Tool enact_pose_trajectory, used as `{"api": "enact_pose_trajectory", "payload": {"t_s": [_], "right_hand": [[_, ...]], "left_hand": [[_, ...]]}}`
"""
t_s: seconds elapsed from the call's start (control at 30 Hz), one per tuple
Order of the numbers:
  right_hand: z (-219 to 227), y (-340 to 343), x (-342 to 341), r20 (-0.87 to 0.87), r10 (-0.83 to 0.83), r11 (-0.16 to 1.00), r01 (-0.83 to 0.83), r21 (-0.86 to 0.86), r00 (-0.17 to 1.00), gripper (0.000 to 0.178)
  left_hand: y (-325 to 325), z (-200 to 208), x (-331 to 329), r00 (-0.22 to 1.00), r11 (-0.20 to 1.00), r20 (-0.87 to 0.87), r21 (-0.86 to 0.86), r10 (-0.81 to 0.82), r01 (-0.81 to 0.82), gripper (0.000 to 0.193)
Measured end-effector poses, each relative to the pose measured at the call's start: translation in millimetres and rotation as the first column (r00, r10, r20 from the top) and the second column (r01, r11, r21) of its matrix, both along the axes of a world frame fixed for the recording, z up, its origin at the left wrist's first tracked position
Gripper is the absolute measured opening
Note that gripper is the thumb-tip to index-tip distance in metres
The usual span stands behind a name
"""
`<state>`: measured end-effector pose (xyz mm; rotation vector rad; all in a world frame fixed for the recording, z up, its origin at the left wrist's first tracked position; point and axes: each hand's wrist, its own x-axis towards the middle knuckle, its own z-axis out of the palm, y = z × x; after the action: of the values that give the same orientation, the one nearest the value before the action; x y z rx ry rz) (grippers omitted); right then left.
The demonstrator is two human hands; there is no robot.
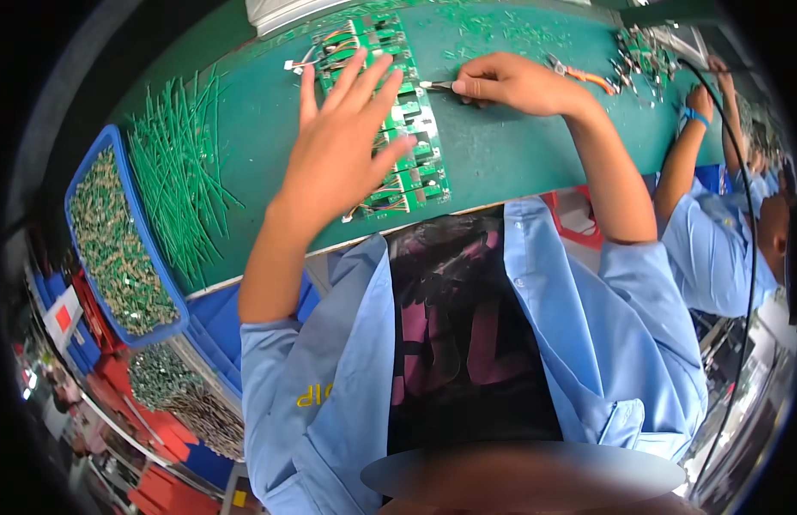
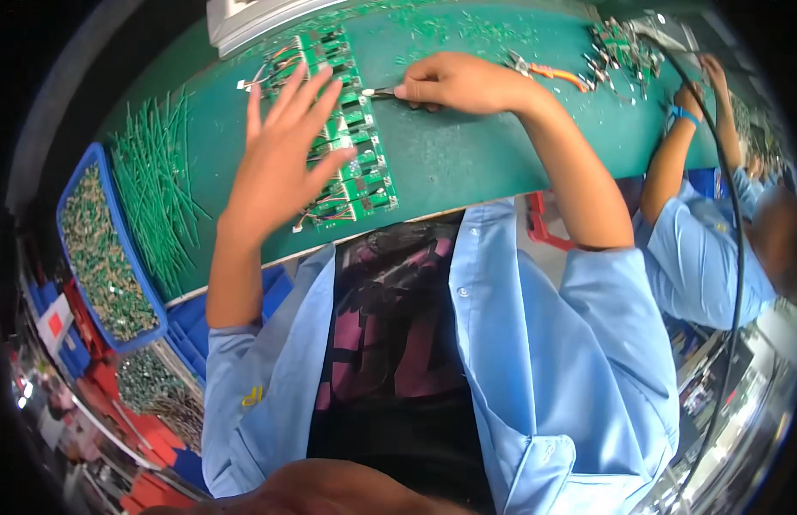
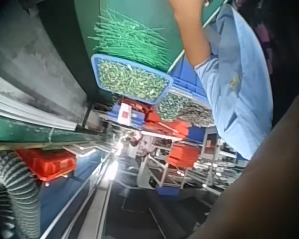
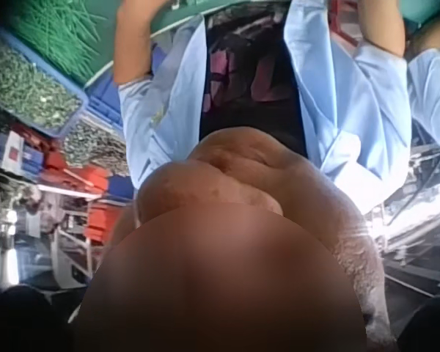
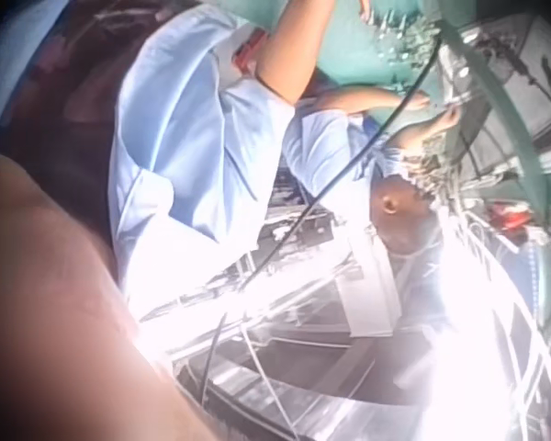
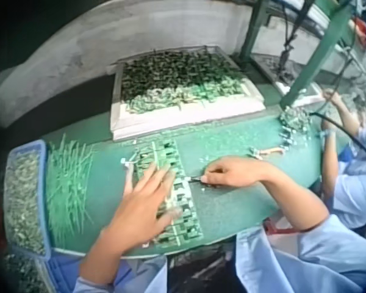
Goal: Inserting electronic components into circuit boards and using hand tools to trim leads or secure parts on a manual assembly line.
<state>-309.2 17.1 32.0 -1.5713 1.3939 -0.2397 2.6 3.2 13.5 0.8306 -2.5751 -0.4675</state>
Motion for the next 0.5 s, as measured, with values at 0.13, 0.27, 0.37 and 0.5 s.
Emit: {"api": "enact_pose_trajectory", "payload": {"t_s": [0.13,0.27,0.37,0.5], "right_hand": [[-2.0,3.1,3.1,-0.002,0.042,0.999,-0.042,-0.002,0.999,0.042],[-4.4,8.1,5.7,-0.016,0.060,0.998,-0.059,0.011,0.998,0.043],[-2.0,16.2,8.6,-0.022,0.094,0.995,-0.093,0.041,0.995,0.043],[-9.4,16.4,8.5,-0.014,0.083,0.995,-0.082,0.051,0.996,0.043]], "left_hand": [[31.5,8.6,7.2,0.991,0.995,0.122,0.096,-0.054,0.042,0.087],[48.1,-1.8,9.9,0.989,0.990,0.145,0.142,-0.040,0.019,0.100],[52.7,-3.3,8.3,0.986,0.993,0.166,0.121,-0.004,-0.017,0.110],[53.9,-8.4,5.0,0.987,0.996,0.164,0.093,-0.004,-0.011,0.116]]}}
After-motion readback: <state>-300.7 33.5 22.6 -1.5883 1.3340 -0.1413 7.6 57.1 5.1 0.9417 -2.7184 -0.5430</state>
